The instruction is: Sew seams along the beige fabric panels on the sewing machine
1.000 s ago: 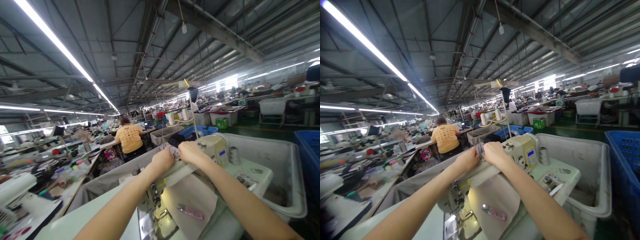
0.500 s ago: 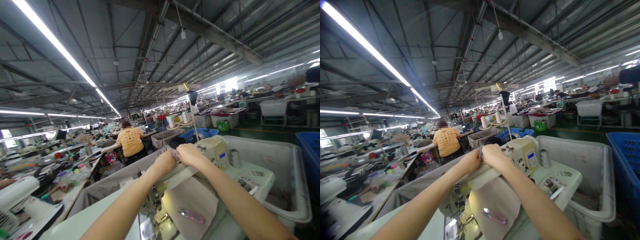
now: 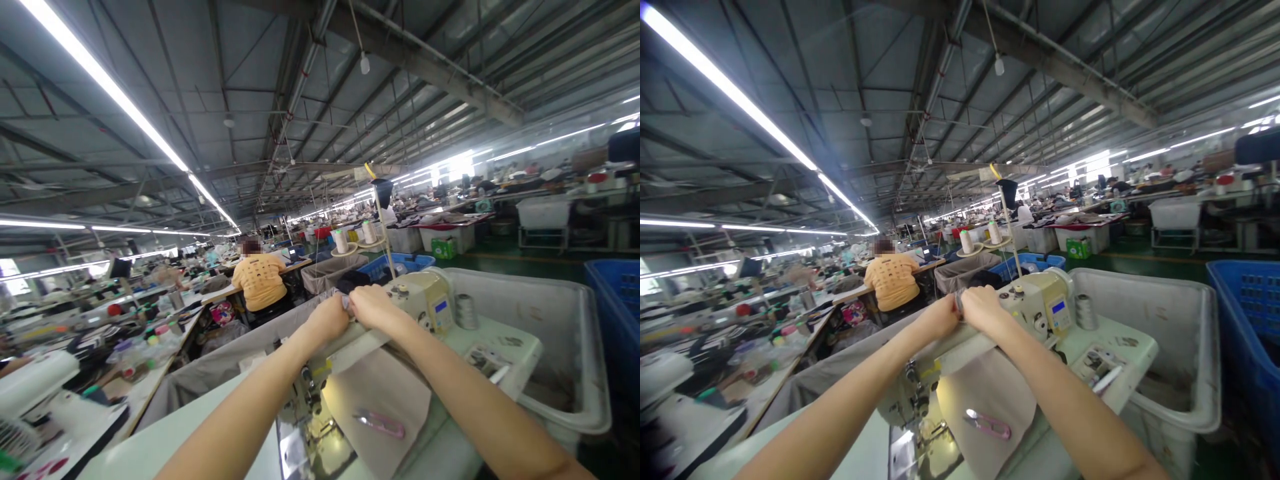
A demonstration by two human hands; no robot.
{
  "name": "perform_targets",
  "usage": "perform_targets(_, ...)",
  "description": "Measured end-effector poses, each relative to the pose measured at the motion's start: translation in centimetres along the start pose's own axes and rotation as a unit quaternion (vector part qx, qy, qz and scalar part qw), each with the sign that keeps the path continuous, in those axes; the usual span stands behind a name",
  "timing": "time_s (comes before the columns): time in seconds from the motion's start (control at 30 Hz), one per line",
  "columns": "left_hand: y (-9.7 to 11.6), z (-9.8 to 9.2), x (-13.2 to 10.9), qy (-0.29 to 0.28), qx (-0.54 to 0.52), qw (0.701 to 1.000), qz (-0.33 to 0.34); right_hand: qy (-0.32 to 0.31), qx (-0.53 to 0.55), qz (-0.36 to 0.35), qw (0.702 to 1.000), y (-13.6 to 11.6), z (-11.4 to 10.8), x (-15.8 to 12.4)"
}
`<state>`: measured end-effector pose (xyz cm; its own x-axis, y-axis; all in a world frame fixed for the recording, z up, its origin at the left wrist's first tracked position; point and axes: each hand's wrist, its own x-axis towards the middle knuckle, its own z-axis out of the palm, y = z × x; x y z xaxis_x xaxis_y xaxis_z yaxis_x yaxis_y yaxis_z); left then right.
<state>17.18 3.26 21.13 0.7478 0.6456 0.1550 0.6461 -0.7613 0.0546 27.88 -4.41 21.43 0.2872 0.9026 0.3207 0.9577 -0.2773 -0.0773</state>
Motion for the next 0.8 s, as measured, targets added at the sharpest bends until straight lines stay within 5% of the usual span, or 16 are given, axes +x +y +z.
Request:
perform_targets(0.23,-0.1,0.1,0.3,0.007,-0.004,1.0,-0.002,0.007,0.022,0.005,1.0,-0.5,0.6,0.3)
perform_targets(0.43,-0.4,0.4,-0.1,0.025,-0.005,1.0,0.0,-0.013,0.064,0.012,0.998,1.5,1.8,1.2)
perform_targets(0.8,0.3,-0.2,-0.5,0.014,0.049,0.997,0.055,-0.05,0.127,-0.068,0.988,3.2,2.5,3.8)
